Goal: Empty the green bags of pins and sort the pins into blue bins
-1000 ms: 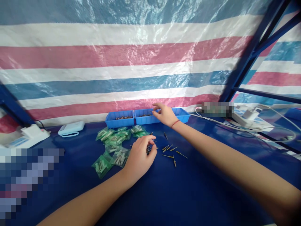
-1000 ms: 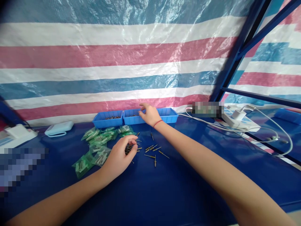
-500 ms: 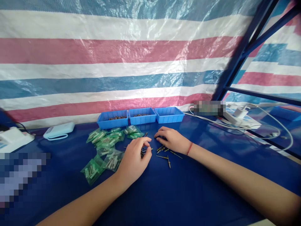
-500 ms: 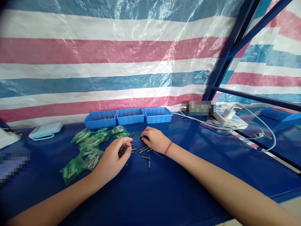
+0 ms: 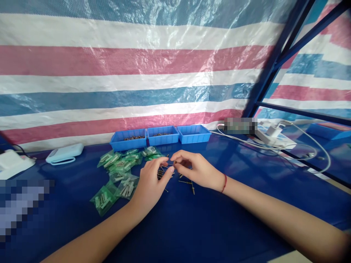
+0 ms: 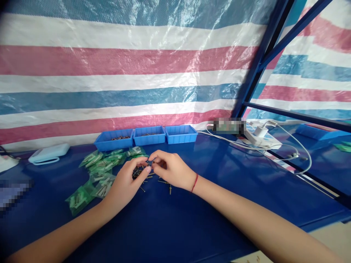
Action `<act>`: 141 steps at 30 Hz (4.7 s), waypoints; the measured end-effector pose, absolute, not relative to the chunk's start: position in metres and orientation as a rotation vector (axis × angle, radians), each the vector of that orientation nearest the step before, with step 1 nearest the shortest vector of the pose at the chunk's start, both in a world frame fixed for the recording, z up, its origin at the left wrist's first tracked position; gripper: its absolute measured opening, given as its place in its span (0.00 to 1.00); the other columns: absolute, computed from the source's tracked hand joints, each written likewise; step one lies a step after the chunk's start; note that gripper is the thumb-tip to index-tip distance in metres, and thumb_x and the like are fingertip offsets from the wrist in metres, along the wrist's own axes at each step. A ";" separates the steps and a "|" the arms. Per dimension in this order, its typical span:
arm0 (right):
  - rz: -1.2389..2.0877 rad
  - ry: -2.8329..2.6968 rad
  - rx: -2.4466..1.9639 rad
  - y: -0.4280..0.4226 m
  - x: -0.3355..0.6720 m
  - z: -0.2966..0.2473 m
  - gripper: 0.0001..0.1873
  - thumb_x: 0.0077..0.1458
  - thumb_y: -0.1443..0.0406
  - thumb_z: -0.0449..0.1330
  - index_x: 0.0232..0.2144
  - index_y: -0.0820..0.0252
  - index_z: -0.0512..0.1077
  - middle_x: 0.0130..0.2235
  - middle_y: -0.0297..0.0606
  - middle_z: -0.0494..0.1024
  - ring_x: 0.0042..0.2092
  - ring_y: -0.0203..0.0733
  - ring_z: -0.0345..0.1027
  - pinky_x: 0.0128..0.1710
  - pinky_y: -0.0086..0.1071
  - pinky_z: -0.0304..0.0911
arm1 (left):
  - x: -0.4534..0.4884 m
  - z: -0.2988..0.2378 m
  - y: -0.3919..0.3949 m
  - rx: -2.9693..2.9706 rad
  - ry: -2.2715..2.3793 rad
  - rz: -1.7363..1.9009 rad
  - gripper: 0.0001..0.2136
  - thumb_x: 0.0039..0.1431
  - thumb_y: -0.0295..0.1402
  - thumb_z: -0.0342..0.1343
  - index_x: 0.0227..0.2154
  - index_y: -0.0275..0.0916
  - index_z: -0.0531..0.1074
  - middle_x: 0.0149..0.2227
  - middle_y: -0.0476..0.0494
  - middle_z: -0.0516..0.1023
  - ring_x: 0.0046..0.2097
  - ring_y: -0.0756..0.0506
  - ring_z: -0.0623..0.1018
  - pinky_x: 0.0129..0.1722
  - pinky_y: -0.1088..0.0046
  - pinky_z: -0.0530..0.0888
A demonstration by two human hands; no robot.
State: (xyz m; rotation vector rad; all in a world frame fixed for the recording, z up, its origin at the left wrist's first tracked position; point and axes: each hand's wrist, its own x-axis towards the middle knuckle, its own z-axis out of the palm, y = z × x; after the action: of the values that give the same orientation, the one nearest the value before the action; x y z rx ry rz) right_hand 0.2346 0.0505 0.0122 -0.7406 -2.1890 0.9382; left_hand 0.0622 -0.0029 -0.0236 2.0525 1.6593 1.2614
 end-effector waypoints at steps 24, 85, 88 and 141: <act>1.392 -1.732 -0.844 0.048 0.227 0.011 0.13 0.53 0.57 0.60 0.28 0.62 0.70 0.26 0.31 0.70 0.25 0.30 0.62 0.25 0.26 0.57 | 0.062 -0.018 -0.005 2.055 1.590 1.331 0.06 0.62 0.33 0.49 0.35 0.42 0.72 0.36 0.48 0.77 0.40 0.45 0.75 0.41 0.68 0.69; 1.178 -2.020 -0.846 0.049 0.239 0.006 0.11 0.53 0.59 0.59 0.31 0.62 0.72 0.30 0.34 0.73 0.30 0.34 0.63 0.29 0.29 0.59 | 0.062 -0.015 -0.010 2.089 1.535 1.398 0.05 0.62 0.33 0.51 0.35 0.42 0.72 0.35 0.49 0.77 0.39 0.46 0.75 0.41 0.69 0.69; 1.215 -2.002 -0.866 0.049 0.238 0.005 0.12 0.53 0.58 0.60 0.31 0.62 0.72 0.30 0.34 0.73 0.29 0.34 0.64 0.29 0.30 0.60 | 0.063 -0.014 -0.011 2.087 1.533 1.412 0.05 0.62 0.33 0.51 0.35 0.42 0.72 0.35 0.49 0.77 0.38 0.46 0.75 0.41 0.69 0.69; 1.452 -1.843 -0.638 0.067 0.210 0.002 0.14 0.56 0.63 0.56 0.46 0.59 0.67 0.30 0.32 0.72 0.32 0.34 0.72 0.34 0.32 0.69 | 0.034 -0.013 0.009 2.477 1.700 1.234 0.04 0.55 0.32 0.55 0.34 0.41 0.73 0.34 0.47 0.78 0.38 0.43 0.75 0.41 0.66 0.69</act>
State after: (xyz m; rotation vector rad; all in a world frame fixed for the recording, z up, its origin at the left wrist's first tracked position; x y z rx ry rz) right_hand 0.2098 0.0666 0.0017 -0.6376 -1.8426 1.4517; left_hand 0.0339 0.0091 -0.0131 2.4774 1.7000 1.2341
